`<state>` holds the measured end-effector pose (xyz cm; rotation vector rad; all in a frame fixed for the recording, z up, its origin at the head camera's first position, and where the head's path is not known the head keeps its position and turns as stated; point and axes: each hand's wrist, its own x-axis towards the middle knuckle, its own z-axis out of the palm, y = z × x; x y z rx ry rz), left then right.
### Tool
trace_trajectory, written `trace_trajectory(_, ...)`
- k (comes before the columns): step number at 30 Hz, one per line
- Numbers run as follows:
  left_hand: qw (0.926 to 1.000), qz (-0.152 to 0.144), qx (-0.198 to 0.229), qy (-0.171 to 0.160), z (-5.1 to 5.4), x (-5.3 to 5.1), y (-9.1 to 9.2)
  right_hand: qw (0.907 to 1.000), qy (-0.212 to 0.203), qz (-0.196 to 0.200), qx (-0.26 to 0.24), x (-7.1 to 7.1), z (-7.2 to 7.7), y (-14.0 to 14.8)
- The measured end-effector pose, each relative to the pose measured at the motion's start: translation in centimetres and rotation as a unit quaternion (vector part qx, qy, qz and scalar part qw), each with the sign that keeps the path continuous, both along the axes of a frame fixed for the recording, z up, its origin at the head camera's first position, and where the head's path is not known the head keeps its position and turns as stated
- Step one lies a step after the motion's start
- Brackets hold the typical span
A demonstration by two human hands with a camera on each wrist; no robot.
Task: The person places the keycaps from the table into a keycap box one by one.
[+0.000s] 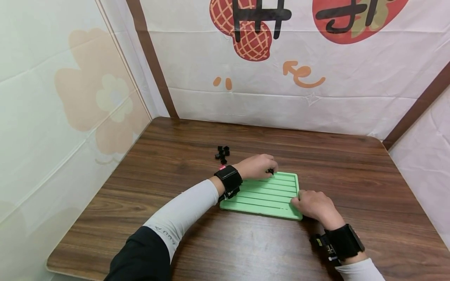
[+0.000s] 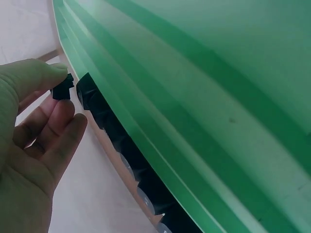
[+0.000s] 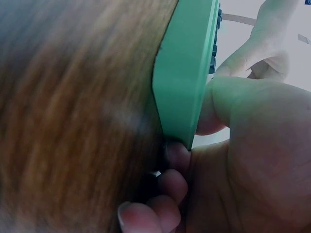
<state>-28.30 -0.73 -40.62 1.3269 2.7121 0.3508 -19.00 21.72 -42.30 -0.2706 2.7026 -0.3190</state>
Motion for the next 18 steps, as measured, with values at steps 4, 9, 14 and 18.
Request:
trace_trajectory(4, 1.0, 0.0, -0.007, -0.004, -0.15, 0.07, 0.07, 1.0, 0.003, 0.005, -0.005, 0.17, 0.13, 0.0)
trace_trajectory(9, 0.9999, 0.002, -0.013, -0.004, -0.42, 0.06, 0.16, 0.9999, 0.005, 0.01, -0.008, 0.22, 0.32, 0.01)
trace_trajectory(14, 0.9999, 0.001, -0.016, 0.0, -0.71, -0.18, 0.18, 1.0, 0.003, 0.008, -0.002, 0.06, 0.29, 0.03)
trace_trajectory(18, 0.9998, 0.004, -0.018, -0.004, -0.82, -0.2, 0.19, 0.9999, 0.006, 0.01, -0.007, 0.14, 0.25, 0.12)
